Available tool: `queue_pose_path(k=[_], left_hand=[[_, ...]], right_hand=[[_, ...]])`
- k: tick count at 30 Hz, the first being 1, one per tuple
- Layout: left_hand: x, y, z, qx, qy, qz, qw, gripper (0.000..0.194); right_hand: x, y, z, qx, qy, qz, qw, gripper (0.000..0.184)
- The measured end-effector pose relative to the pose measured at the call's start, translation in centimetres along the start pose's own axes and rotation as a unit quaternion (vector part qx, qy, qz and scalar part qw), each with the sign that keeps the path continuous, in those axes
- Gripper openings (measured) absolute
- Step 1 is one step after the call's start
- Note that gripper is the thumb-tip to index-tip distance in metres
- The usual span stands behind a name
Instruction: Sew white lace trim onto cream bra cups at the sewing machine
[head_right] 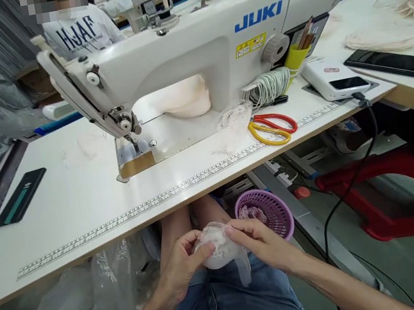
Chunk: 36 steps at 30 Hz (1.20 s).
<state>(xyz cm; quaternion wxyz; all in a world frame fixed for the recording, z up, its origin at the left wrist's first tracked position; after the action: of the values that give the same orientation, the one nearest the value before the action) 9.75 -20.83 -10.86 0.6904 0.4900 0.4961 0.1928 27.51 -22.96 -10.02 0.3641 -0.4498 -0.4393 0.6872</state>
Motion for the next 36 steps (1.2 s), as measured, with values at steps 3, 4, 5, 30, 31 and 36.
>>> queue_pose_path(k=[3, 4, 5, 30, 31, 36], left_hand=[[0.1, -0.2, 0.0, -0.013, -0.002, -0.009, 1.0, 0.036], [0.1, -0.2, -0.1, 0.0, -0.005, -0.007, 1.0, 0.036], [0.0, -0.1, -0.1, 0.015, -0.009, -0.005, 1.0, 0.036], [1.1, 0.5, -1.1, 0.091, -0.018, -0.011, 0.996, 0.033], [1.1, 0.5, -1.1, 0.1, -0.021, -0.016, 0.995, 0.032], [1.5, 0.8, -0.8, 0.132, -0.042, -0.026, 0.99, 0.026]], right_hand=[[0.0, 0.2, -0.4, -0.067, -0.002, -0.01, 0.998, 0.035], [0.0, 0.3, -0.3, -0.084, -0.007, -0.02, 0.996, 0.031], [0.2, 0.5, -0.2, -0.097, -0.012, -0.033, 0.995, 0.029], [2.5, 2.7, -1.1, -0.127, 0.078, -0.099, 0.984, 0.022], [2.3, 2.3, -1.1, -0.153, 0.081, -0.133, 0.976, 0.019], [2.0, -0.2, 0.2, -0.296, -0.006, -0.241, 0.924, 0.014]])
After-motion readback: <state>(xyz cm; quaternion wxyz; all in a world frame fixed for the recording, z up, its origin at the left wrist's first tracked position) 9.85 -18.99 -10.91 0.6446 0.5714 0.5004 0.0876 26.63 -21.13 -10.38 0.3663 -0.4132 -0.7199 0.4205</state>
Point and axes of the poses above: each hand's wrist, its own x-axis towards the middle knuckle, its own z-axis out of the palm, y = z × x, the point moved 2 cm from there along x, towards the middle knuckle, and after that the axes turned 11 degrees about x, right-handed, at the moved point
